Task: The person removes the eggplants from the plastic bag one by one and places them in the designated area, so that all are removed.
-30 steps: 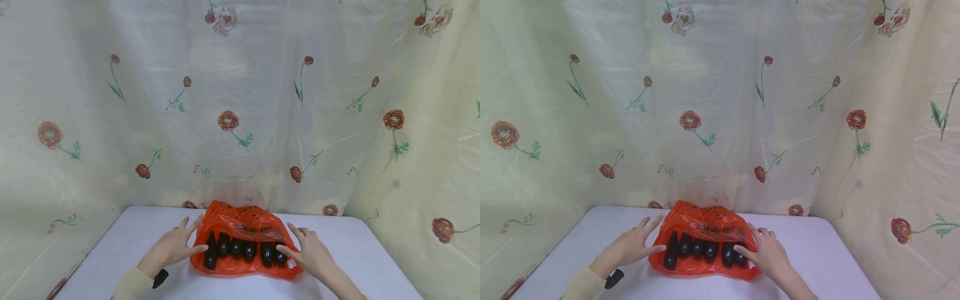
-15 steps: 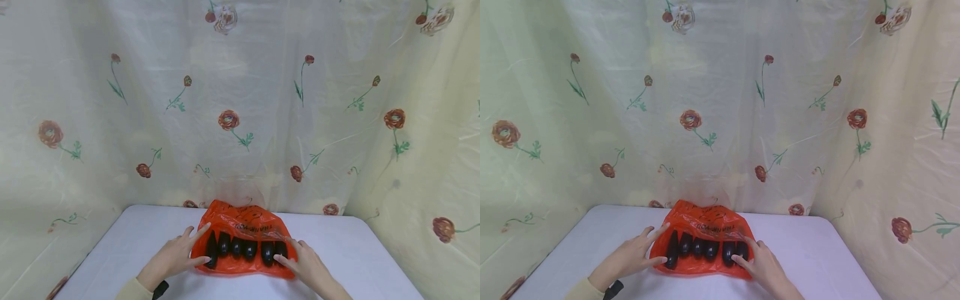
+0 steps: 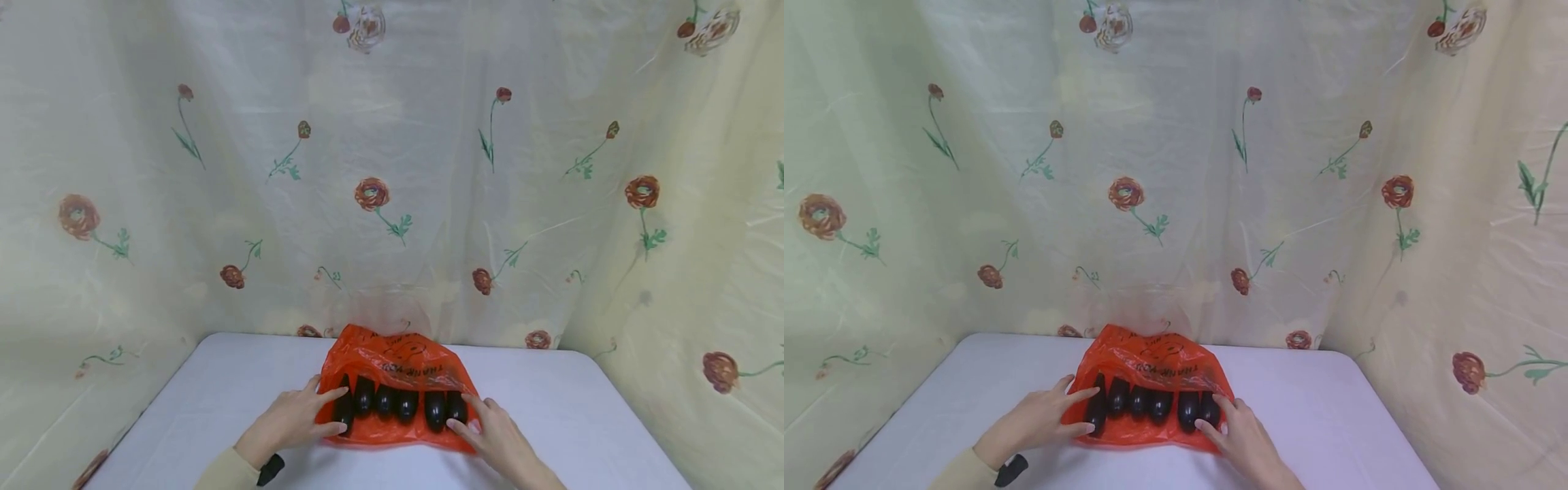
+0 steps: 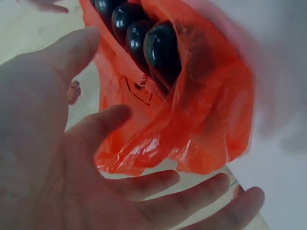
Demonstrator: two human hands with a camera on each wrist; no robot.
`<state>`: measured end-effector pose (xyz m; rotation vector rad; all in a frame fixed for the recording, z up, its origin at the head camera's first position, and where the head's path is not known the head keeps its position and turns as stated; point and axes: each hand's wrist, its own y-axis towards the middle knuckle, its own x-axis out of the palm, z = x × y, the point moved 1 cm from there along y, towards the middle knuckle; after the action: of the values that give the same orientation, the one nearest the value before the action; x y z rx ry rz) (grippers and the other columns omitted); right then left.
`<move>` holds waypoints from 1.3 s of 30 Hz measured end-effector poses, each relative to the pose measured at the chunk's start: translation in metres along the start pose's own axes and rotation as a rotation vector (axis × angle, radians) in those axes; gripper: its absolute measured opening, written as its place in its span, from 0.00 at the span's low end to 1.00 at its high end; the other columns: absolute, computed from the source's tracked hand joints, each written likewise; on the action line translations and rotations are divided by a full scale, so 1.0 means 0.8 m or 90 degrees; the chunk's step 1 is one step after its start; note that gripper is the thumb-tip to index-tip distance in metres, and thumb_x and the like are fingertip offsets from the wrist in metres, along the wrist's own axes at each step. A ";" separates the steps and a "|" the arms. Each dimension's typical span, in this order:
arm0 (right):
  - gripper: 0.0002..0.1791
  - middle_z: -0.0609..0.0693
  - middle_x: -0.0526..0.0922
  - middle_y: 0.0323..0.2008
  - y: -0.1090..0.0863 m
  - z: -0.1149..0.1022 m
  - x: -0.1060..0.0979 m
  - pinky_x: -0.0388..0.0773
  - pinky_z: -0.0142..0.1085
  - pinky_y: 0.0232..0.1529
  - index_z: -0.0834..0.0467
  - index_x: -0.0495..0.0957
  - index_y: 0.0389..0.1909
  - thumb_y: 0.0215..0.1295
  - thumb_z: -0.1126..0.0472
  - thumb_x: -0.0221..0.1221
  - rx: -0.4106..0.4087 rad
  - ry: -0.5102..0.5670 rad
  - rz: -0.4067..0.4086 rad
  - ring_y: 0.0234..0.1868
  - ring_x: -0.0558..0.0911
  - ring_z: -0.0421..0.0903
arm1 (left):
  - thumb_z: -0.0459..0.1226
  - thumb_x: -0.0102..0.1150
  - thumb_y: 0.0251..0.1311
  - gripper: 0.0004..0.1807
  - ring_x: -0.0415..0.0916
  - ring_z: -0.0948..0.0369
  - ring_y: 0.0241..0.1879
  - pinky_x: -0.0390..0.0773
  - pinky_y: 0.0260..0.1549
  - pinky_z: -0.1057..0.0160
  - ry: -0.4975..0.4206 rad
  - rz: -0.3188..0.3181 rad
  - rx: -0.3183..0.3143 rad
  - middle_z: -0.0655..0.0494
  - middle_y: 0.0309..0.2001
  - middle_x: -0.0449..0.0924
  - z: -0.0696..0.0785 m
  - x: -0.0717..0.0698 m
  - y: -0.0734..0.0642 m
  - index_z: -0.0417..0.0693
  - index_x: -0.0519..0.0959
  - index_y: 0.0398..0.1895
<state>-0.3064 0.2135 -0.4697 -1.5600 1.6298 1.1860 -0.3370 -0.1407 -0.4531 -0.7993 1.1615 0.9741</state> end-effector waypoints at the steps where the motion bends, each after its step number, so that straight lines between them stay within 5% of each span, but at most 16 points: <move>1: 0.38 0.64 0.80 0.49 -0.001 0.000 0.001 0.75 0.58 0.51 0.57 0.76 0.59 0.56 0.34 0.60 -0.005 0.001 0.005 0.50 0.80 0.59 | 0.67 0.56 0.51 0.39 0.76 0.40 0.50 0.72 0.50 0.35 -0.003 -0.004 -0.008 0.33 0.68 0.61 0.000 0.002 0.003 0.70 0.67 0.68; 7: 0.31 0.56 0.82 0.42 -0.004 0.000 0.010 0.77 0.53 0.49 0.59 0.80 0.51 0.56 0.39 0.63 -0.025 -0.011 0.017 0.43 0.80 0.52 | 0.67 0.55 0.52 0.43 0.74 0.39 0.53 0.69 0.55 0.36 -0.024 -0.007 -0.055 0.34 0.69 0.61 0.002 0.016 0.026 0.58 0.67 0.69; 17: 0.32 0.52 0.79 0.36 0.001 0.010 0.019 0.78 0.51 0.46 0.61 0.80 0.50 0.56 0.39 0.63 0.004 -0.016 -0.015 0.37 0.78 0.46 | 0.61 0.52 0.61 0.47 0.73 0.42 0.57 0.70 0.57 0.40 -0.113 0.015 -0.050 0.37 0.71 0.58 -0.004 0.030 0.042 0.40 0.56 0.74; 22: 0.36 0.56 0.79 0.39 0.005 0.016 0.019 0.77 0.54 0.47 0.63 0.78 0.54 0.57 0.37 0.61 0.017 -0.028 -0.017 0.40 0.79 0.51 | 0.47 0.54 0.62 0.41 0.74 0.49 0.55 0.68 0.59 0.41 -0.175 0.007 -0.060 0.37 0.73 0.54 -0.005 0.036 0.040 0.37 0.54 0.74; 28: 0.36 0.59 0.79 0.43 0.011 0.025 0.021 0.75 0.56 0.51 0.63 0.74 0.57 0.58 0.38 0.61 0.011 -0.021 0.014 0.48 0.79 0.57 | 0.41 0.53 0.60 0.40 0.72 0.51 0.55 0.66 0.61 0.39 -0.218 0.005 -0.064 0.37 0.74 0.50 -0.001 0.036 0.034 0.36 0.54 0.74; 39: 0.36 0.60 0.78 0.46 0.026 0.024 0.018 0.75 0.54 0.54 0.65 0.76 0.56 0.59 0.39 0.61 -0.009 -0.003 0.061 0.49 0.78 0.56 | 0.35 0.48 0.61 0.38 0.65 0.42 0.65 0.62 0.63 0.39 -0.239 0.029 0.012 0.33 0.73 0.50 0.013 0.031 0.019 0.33 0.52 0.73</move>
<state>-0.3318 0.2224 -0.4862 -1.5010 1.7124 1.2525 -0.3442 -0.1205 -0.4748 -0.5458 0.8645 1.0948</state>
